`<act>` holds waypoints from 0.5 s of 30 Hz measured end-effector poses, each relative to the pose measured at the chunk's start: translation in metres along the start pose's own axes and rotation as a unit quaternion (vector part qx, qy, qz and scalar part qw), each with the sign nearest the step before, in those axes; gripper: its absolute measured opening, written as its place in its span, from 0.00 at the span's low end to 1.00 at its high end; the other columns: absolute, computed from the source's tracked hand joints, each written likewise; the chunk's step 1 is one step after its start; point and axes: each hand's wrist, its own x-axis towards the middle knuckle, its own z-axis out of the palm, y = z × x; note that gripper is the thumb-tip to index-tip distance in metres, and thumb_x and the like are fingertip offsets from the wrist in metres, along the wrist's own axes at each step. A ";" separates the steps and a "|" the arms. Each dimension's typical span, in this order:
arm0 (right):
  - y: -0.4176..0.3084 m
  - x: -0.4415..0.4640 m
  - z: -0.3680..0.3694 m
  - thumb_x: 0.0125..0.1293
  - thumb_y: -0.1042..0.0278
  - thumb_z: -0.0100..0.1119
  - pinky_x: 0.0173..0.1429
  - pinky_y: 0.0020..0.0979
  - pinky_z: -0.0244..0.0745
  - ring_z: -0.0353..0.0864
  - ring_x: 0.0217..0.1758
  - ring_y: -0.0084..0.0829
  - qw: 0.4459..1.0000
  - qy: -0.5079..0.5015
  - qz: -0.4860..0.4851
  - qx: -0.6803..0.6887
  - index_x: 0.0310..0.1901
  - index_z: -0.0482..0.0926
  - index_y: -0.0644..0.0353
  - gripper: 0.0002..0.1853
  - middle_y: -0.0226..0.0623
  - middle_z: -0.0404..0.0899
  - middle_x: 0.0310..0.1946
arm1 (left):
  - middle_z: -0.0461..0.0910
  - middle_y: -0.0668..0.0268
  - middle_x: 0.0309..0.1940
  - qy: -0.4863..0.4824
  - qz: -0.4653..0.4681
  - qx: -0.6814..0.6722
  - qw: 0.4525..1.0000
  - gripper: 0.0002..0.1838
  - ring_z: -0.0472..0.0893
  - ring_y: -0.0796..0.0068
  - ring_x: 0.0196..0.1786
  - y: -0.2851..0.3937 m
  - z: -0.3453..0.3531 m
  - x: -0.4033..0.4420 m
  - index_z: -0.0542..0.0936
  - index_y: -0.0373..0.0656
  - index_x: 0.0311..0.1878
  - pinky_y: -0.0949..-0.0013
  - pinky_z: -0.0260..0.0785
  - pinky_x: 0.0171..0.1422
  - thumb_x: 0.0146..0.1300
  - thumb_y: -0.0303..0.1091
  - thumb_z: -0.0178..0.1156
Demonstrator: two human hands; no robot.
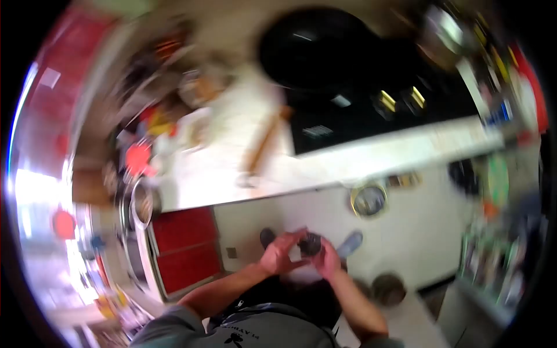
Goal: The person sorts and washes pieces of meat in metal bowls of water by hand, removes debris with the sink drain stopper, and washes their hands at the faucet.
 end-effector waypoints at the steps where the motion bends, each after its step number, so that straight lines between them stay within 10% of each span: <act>1: 0.019 0.004 0.010 0.71 0.52 0.40 0.53 0.41 0.74 0.78 0.49 0.35 0.998 0.021 0.010 -0.059 0.55 0.72 0.58 0.22 0.38 0.78 0.48 | 0.75 0.54 0.55 0.045 0.018 -0.070 0.996 0.37 0.78 0.55 0.51 -0.020 -0.004 -0.024 0.70 0.41 0.62 0.59 0.71 0.55 0.46 0.38 0.72; 2: 0.037 0.017 0.021 0.71 0.52 0.40 0.52 0.41 0.74 0.78 0.49 0.33 0.992 0.032 0.017 -0.121 0.54 0.72 0.57 0.21 0.35 0.78 0.48 | 0.73 0.54 0.58 -0.029 -0.035 -0.021 0.999 0.34 0.77 0.55 0.53 0.009 -0.055 -0.025 0.71 0.40 0.61 0.58 0.68 0.60 0.49 0.38 0.69; 9: 0.168 0.068 0.152 0.68 0.41 0.40 0.42 0.40 0.73 0.76 0.41 0.35 0.911 0.098 0.171 -0.362 0.55 0.69 0.51 0.25 0.39 0.76 0.42 | 0.73 0.60 0.58 0.233 -0.157 0.009 0.960 0.35 0.74 0.59 0.57 -0.103 -0.153 -0.201 0.69 0.45 0.62 0.58 0.67 0.59 0.50 0.41 0.66; 15: 0.313 0.102 0.257 0.67 0.54 0.50 0.39 0.37 0.76 0.78 0.37 0.35 0.808 0.040 0.266 -0.525 0.53 0.68 0.57 0.19 0.43 0.76 0.37 | 0.75 0.55 0.55 0.515 -0.339 -0.092 0.782 0.33 0.76 0.57 0.56 -0.202 -0.247 -0.343 0.72 0.40 0.59 0.61 0.68 0.61 0.49 0.39 0.67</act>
